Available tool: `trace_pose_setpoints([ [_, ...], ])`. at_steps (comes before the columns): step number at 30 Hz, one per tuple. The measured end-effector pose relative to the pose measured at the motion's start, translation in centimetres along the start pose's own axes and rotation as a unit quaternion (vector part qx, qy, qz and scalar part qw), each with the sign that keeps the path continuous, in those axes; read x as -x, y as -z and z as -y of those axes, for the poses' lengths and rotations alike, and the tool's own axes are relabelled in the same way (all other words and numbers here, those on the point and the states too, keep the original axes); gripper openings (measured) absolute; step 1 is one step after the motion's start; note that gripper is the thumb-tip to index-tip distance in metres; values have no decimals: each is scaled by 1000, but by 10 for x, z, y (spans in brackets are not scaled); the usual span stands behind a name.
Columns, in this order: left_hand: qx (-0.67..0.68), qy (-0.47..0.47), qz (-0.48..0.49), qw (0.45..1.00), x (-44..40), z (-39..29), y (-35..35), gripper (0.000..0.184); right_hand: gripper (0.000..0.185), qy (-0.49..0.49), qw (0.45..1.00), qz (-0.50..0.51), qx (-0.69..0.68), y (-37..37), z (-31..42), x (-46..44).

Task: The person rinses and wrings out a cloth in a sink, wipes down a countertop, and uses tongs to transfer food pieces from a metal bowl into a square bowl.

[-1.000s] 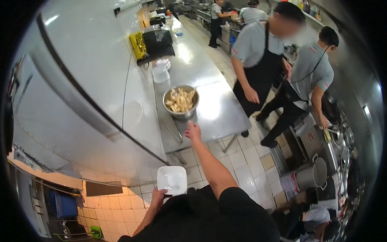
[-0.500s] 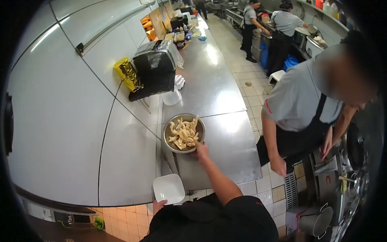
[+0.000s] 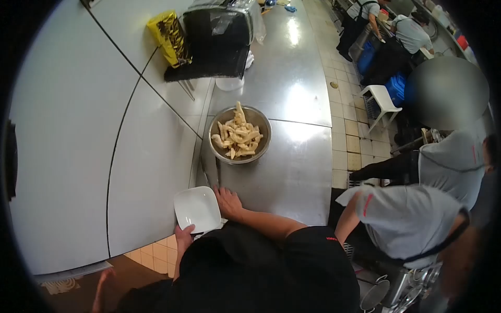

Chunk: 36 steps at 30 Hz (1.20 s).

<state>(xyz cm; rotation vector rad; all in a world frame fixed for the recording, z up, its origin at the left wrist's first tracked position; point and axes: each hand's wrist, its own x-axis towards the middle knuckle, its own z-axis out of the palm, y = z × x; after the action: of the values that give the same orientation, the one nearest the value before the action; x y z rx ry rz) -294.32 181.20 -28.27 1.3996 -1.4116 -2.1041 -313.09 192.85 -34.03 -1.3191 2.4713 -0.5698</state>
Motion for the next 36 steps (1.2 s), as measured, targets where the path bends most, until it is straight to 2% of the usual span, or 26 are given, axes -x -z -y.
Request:
trace_pose_setpoints([
  [7, 32, -14, 41, 999, -12, 14, -1, 42, 27, -64, 994, 69, 55, 6, -14, -29],
  [10, 24, -2, 38, 999, -9, 2, -7, 41, 37, -118, 988, 68, 66, 19, -16, -54],
  [13, 2, -21, 24, 1000, -14, 13, -4, 41, 48, -113, 987, -100, 52, 44, -4, -71],
  [16, -10, -41, 28, 999, -22, 27, 4, 42, 58, -169, 979, -111, 27, 12, -17, -91],
  [18, -4, -36, 31, 999, -22, 26, 2, 42, 57, -176, 979, -99, -29, 2, -27, -86],
  [20, -10, -20, 21, 1000, -16, 23, -4, 42, 55, -189, 979, -10, -71, 8, -43, -73],
  [22, -23, -19, 7, 1000, -18, 30, 1, 43, 52, -206, 961, 152, -102, 61, -40, -49],
  [24, -44, -34, -6, 998, -31, 54, 12, 43, 55, -176, 966, 155, -108, 120, -31, -14],
  [26, -29, -20, 4, 999, -30, 54, 9, 42, 62, -81, 975, 161, -130, 173, -33, 19],
  [28, -20, -2, 12, 1000, -29, 46, -1, 41, 69, -39, 982, 137, -126, 208, -56, 36],
  [31, -22, 17, 19, 999, -31, 25, -21, 39, 70, -76, 982, 119, 124, 304, -35, 12],
  [33, -29, 15, 26, 999, -33, 19, -30, 39, 71, -25, 958, 116, 260, 313, -57, -17],
  [34, -55, -41, 23, 997, -54, 48, -21, 39, 70, -3, 950, 100, 295, 307, -69, -33],
  [36, -71, -58, 31, 995, -78, 71, -21, 37, 70, 22, 928, 142, 343, 299, -73, -66],
])
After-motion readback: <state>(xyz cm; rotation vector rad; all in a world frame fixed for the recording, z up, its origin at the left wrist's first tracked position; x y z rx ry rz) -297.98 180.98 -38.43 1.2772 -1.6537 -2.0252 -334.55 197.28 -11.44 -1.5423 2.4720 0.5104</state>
